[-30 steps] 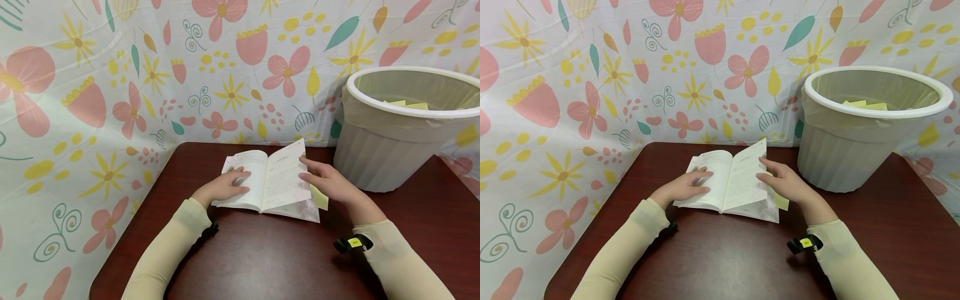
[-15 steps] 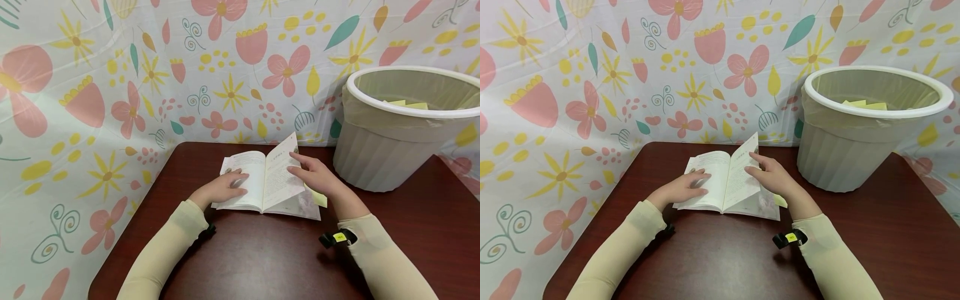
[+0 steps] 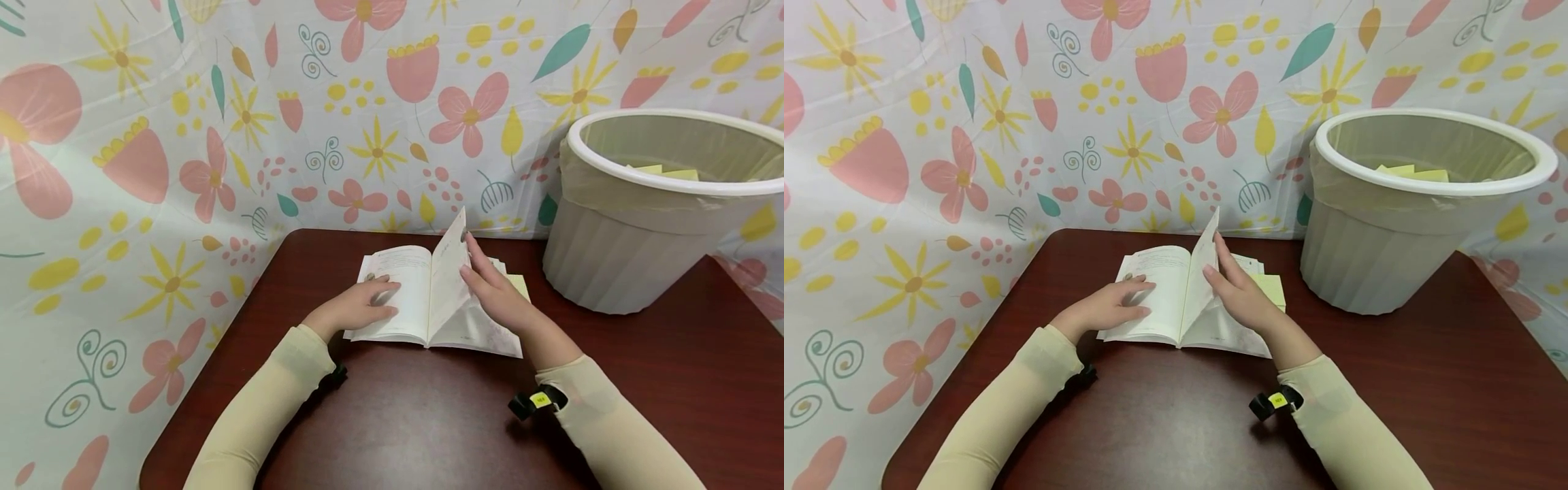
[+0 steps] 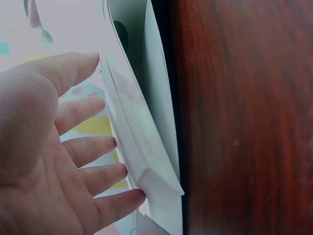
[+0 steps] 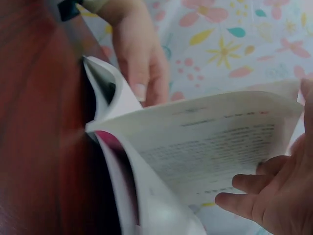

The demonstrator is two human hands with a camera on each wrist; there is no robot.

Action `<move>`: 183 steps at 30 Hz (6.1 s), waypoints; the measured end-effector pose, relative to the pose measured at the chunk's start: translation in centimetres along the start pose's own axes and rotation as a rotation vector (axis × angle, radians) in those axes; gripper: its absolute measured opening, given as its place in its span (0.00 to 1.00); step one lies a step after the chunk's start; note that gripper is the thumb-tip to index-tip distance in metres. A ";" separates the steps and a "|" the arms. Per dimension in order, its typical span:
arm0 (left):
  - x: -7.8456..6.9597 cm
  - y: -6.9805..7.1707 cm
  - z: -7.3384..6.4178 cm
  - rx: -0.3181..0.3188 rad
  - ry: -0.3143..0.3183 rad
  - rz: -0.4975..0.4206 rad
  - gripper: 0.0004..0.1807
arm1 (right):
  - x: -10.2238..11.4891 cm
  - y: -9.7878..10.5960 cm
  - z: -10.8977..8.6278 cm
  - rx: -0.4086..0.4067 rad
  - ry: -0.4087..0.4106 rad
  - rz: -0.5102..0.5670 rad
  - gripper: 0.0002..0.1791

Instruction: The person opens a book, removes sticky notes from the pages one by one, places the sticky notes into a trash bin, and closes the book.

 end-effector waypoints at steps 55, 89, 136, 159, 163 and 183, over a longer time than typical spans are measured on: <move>4.6 5.2 -1.4 -0.119 0.174 -0.269 0.28 | -0.7 -9.4 -1.7 0.304 0.114 -0.570 0.36; 2.0 3.8 -0.8 -0.166 0.062 -0.139 0.36 | -7.5 0.8 -0.3 0.168 -0.100 -0.384 0.34; -11.3 -5.4 11.9 0.201 -0.082 0.409 0.36 | -15.2 6.0 -0.9 0.071 -0.315 -0.449 0.40; -9.1 -8.9 14.5 0.276 0.119 0.379 0.49 | -15.0 7.7 -1.5 -0.014 -0.347 -0.377 0.27; -9.4 -9.1 14.2 0.277 0.121 0.352 0.48 | -14.9 7.8 -1.5 -0.012 -0.349 -0.346 0.28; -8.7 -10.1 14.8 0.288 0.209 0.398 0.52 | -14.9 7.9 -1.4 -0.026 -0.327 -0.328 0.22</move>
Point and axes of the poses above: each hand's wrist, its own z-axis towards the middle knuckle, its own y-axis out of the back of the hand, x = y × z, the point moved 8 cm from there along z, towards the middle knuckle, and after that the axes turned 15 degrees about -z, right-handed, at the moved point
